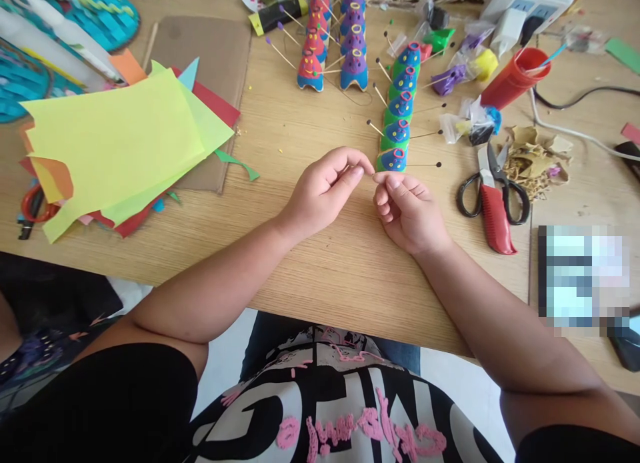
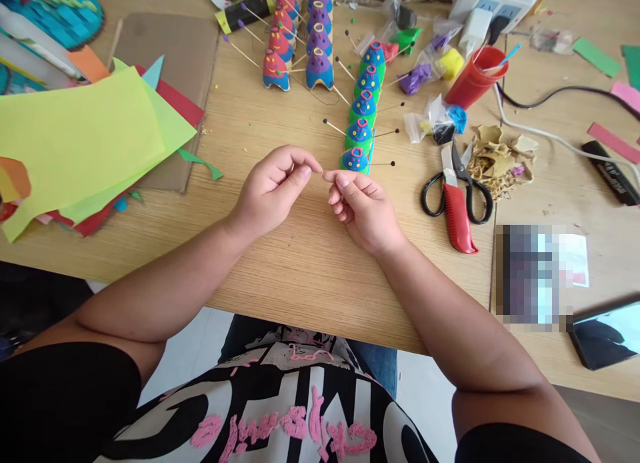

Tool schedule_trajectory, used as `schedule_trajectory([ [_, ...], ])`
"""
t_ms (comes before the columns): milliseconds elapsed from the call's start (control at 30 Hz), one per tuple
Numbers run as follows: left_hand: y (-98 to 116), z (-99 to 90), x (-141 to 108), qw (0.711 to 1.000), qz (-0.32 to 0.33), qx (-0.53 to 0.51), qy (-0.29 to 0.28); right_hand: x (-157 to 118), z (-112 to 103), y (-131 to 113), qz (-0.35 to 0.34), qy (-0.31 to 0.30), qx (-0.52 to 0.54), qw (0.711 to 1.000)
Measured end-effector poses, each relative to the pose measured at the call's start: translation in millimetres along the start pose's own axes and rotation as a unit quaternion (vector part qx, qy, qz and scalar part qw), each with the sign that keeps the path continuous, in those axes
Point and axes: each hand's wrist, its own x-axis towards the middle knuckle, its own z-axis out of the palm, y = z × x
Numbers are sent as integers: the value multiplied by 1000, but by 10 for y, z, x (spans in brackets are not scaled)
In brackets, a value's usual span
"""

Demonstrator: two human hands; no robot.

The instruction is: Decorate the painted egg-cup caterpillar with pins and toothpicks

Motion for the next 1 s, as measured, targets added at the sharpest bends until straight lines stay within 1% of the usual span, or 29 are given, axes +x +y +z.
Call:
schedule_trajectory([
  [167,-44,-25,20,1000,8,-6,20,7,3,-13,5,-10,27,1000],
  [267,-75,-10,20,1000,-4,-6,16,9,-3,-16,9,-19,42,999],
  [400,-94,1,23,999,-6,-42,-2,19,-23,-9,4,-21,39,999],
  [467,-115,-5,31,998,-18,-65,-10,25,-32,-7,4,-15,27,1000],
  [633,-179,-21,55,994,-54,-94,0,31,-43,-14,-3,-19,27,999],
  [700,-177,-25,61,996,-42,-81,-5,29,-44,-22,3,-25,36,999],
  [800,-132,-32,61,999,12,-22,-21,28,-45,-33,13,-31,65,997],
  [867,-96,-34,53,999,22,-1,-36,31,-51,-37,17,-29,80,996],
  [1000,-84,-18,26,997,-30,-35,-59,40,-83,-33,27,-33,88,995],
])
